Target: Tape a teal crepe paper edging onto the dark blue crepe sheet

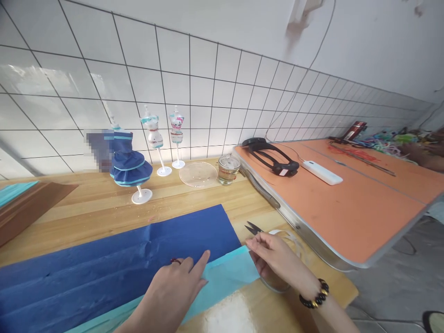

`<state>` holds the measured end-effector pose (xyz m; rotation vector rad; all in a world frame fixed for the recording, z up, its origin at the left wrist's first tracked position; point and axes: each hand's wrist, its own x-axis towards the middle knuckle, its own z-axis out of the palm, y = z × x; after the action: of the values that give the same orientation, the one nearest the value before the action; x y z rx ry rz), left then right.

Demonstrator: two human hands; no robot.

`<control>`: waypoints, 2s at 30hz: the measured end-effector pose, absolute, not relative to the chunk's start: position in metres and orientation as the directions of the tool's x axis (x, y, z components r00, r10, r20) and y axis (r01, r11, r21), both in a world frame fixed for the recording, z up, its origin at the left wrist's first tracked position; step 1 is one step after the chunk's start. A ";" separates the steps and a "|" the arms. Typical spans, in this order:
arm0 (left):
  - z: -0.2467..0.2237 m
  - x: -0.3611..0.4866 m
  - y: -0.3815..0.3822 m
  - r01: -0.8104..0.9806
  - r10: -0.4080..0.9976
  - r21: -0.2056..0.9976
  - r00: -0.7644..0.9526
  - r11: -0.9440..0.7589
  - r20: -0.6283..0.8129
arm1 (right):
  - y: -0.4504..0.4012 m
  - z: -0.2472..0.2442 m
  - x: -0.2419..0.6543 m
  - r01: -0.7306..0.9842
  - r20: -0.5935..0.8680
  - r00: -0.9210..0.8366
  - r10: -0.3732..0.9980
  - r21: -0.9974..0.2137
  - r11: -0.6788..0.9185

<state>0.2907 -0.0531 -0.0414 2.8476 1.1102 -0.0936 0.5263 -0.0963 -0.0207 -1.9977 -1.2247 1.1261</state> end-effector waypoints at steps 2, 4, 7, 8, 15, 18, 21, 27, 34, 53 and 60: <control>-0.037 0.303 -0.052 0.675 0.668 0.108 0.738 -0.730 -0.096 | -0.097 -0.022 0.527 0.435 -0.368 0.235 0.900 -0.788 -0.436; -0.033 0.314 -0.051 0.667 0.667 0.205 0.741 -0.716 -0.081 | -0.098 -0.022 0.530 0.423 -0.356 0.226 0.907 -0.803 -0.420; -0.030 0.327 -0.047 0.670 0.704 0.398 0.705 -0.626 -0.080 | -0.100 -0.024 0.536 0.416 -0.334 0.224 0.915 -0.817 -0.400; -0.029 0.329 -0.046 0.669 0.716 0.453 0.692 -0.589 -0.091 | -0.101 -0.025 0.539 0.409 -0.333 0.225 0.916 -0.821 -0.399; -0.027 0.342 -0.033 0.646 0.725 0.586 0.675 -0.490 -0.137 | -0.104 -0.025 0.541 0.357 -0.309 0.205 0.929 -0.860 -0.365; -0.026 0.346 -0.027 0.644 0.718 0.614 0.674 -0.456 -0.174 | -0.105 -0.024 0.541 0.362 -0.291 0.219 0.931 -0.862 -0.355; -0.025 0.350 -0.022 0.652 0.717 0.634 0.664 -0.417 -0.212 | -0.105 -0.028 0.546 0.343 -0.290 0.227 0.930 -0.870 -0.355; -0.028 0.353 -0.020 0.674 0.735 0.639 0.634 -0.371 -0.242 | -0.104 -0.030 0.563 0.496 -0.233 0.333 0.914 -0.781 -0.380; -0.027 0.352 -0.022 0.673 0.736 0.649 0.629 -0.355 -0.250 | -0.105 -0.027 0.581 0.646 -0.133 0.474 0.870 -0.619 -0.447; -0.026 0.351 -0.022 0.645 0.739 0.689 0.631 -0.330 -0.236 | -0.100 0.000 0.514 0.780 0.030 0.040 0.999 -0.626 -0.012; -0.026 0.350 -0.023 0.637 0.739 0.693 0.635 -0.337 -0.224 | -0.100 -0.010 0.516 0.812 -0.056 -0.053 0.997 -0.584 0.010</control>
<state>0.3503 -0.0231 -0.0264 2.0703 1.0726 0.1659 0.5157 -0.0996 -0.0095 -1.8552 -1.9211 0.6778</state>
